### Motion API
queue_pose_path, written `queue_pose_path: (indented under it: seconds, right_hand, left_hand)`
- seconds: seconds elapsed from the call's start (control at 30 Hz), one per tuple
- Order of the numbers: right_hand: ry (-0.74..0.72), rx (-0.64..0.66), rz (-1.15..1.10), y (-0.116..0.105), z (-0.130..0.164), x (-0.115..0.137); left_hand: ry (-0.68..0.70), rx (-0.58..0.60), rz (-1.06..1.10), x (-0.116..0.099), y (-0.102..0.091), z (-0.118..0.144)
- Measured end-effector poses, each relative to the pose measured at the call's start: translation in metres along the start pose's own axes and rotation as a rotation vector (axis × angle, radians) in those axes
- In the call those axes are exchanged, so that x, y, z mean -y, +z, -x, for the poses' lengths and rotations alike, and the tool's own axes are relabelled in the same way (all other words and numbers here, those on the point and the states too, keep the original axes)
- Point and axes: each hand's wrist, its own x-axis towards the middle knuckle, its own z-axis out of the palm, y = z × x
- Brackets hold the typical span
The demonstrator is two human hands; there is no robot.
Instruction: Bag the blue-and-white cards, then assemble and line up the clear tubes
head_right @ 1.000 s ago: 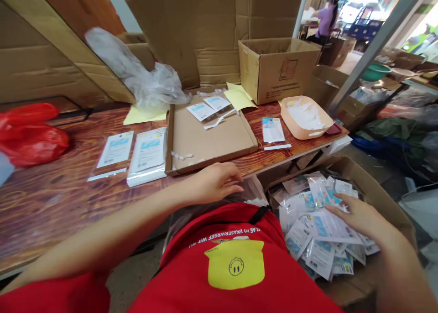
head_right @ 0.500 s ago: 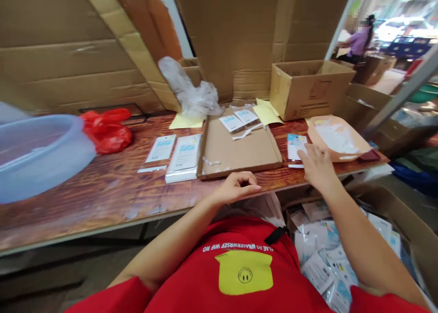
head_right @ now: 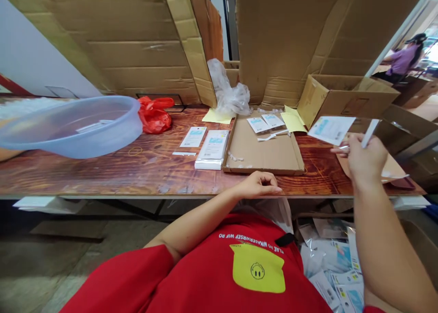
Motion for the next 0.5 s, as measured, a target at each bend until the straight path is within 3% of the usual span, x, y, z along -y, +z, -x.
queue_pose_path:
  seconds: [0.07, 0.13, 0.27, 0.37, 0.5]
  right_hand:
    - [0.333, -0.071, -0.343, 0.026, 0.027, 0.012]
    - [0.419, -0.059, -0.441, 0.055, 0.061, 0.019]
    - [0.588, 0.108, -0.602, 0.094, 0.126, 0.024]
    - [0.646, 0.233, -0.64, 0.099, 0.151, 0.028]
    - [0.616, 0.482, -0.529, 0.076, 0.157, 0.034]
  left_hand:
    - [-0.04, -0.09, 0.096, -0.003, 0.005, 0.0]
    - [-0.122, -0.214, 0.213, -0.008, 0.009, -0.001]
    - [-0.287, -0.363, 0.32, -0.02, 0.009, -0.003]
    - [-0.408, -0.437, 0.314, -0.028, 0.004, -0.002]
    - [-0.448, -0.478, 0.324, -0.031, 0.002, 0.003]
